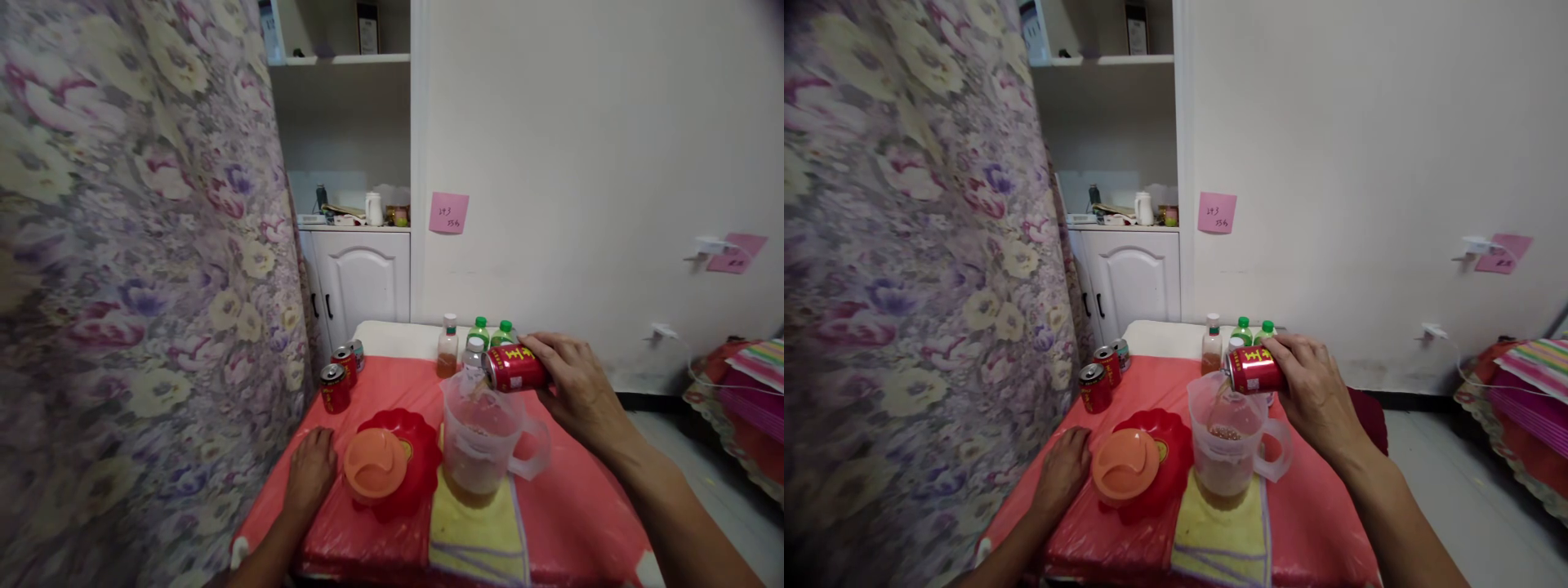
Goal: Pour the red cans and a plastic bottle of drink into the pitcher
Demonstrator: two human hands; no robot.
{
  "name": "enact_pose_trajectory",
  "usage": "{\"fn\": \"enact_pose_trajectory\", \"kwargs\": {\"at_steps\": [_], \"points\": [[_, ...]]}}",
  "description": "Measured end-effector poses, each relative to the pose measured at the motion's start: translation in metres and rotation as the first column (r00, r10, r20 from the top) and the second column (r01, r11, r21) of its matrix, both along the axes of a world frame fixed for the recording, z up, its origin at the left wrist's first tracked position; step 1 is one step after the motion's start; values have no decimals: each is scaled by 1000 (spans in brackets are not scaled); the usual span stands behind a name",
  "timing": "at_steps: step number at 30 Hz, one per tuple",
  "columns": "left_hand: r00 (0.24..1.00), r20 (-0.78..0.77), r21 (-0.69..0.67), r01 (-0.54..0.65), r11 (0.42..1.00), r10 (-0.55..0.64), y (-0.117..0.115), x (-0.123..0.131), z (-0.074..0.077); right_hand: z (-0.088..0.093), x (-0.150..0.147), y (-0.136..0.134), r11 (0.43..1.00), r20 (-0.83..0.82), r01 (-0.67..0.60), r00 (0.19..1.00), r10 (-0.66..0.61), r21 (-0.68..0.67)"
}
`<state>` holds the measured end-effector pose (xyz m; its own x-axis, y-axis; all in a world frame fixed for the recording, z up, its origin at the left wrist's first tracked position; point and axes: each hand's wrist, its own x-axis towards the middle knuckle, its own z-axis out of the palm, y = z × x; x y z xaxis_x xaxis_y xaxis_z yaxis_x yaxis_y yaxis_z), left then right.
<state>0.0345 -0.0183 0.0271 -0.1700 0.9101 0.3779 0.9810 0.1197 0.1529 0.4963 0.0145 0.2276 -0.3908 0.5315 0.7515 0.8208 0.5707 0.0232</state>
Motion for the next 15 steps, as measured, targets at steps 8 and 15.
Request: {"fn": "enact_pose_trajectory", "kwargs": {"at_steps": [8, 15], "points": [[1000, -14, -4, 4, 1000, -4, 1, -1, -1, 6, 0, -2, 1000, -14, 8, 1000, -8, 19], [1000, -18, -8, 7, 1000, -8, 1, -1, -1, 4, 1, 1, 1000, 4, -4, 1000, 5, -12]]}}
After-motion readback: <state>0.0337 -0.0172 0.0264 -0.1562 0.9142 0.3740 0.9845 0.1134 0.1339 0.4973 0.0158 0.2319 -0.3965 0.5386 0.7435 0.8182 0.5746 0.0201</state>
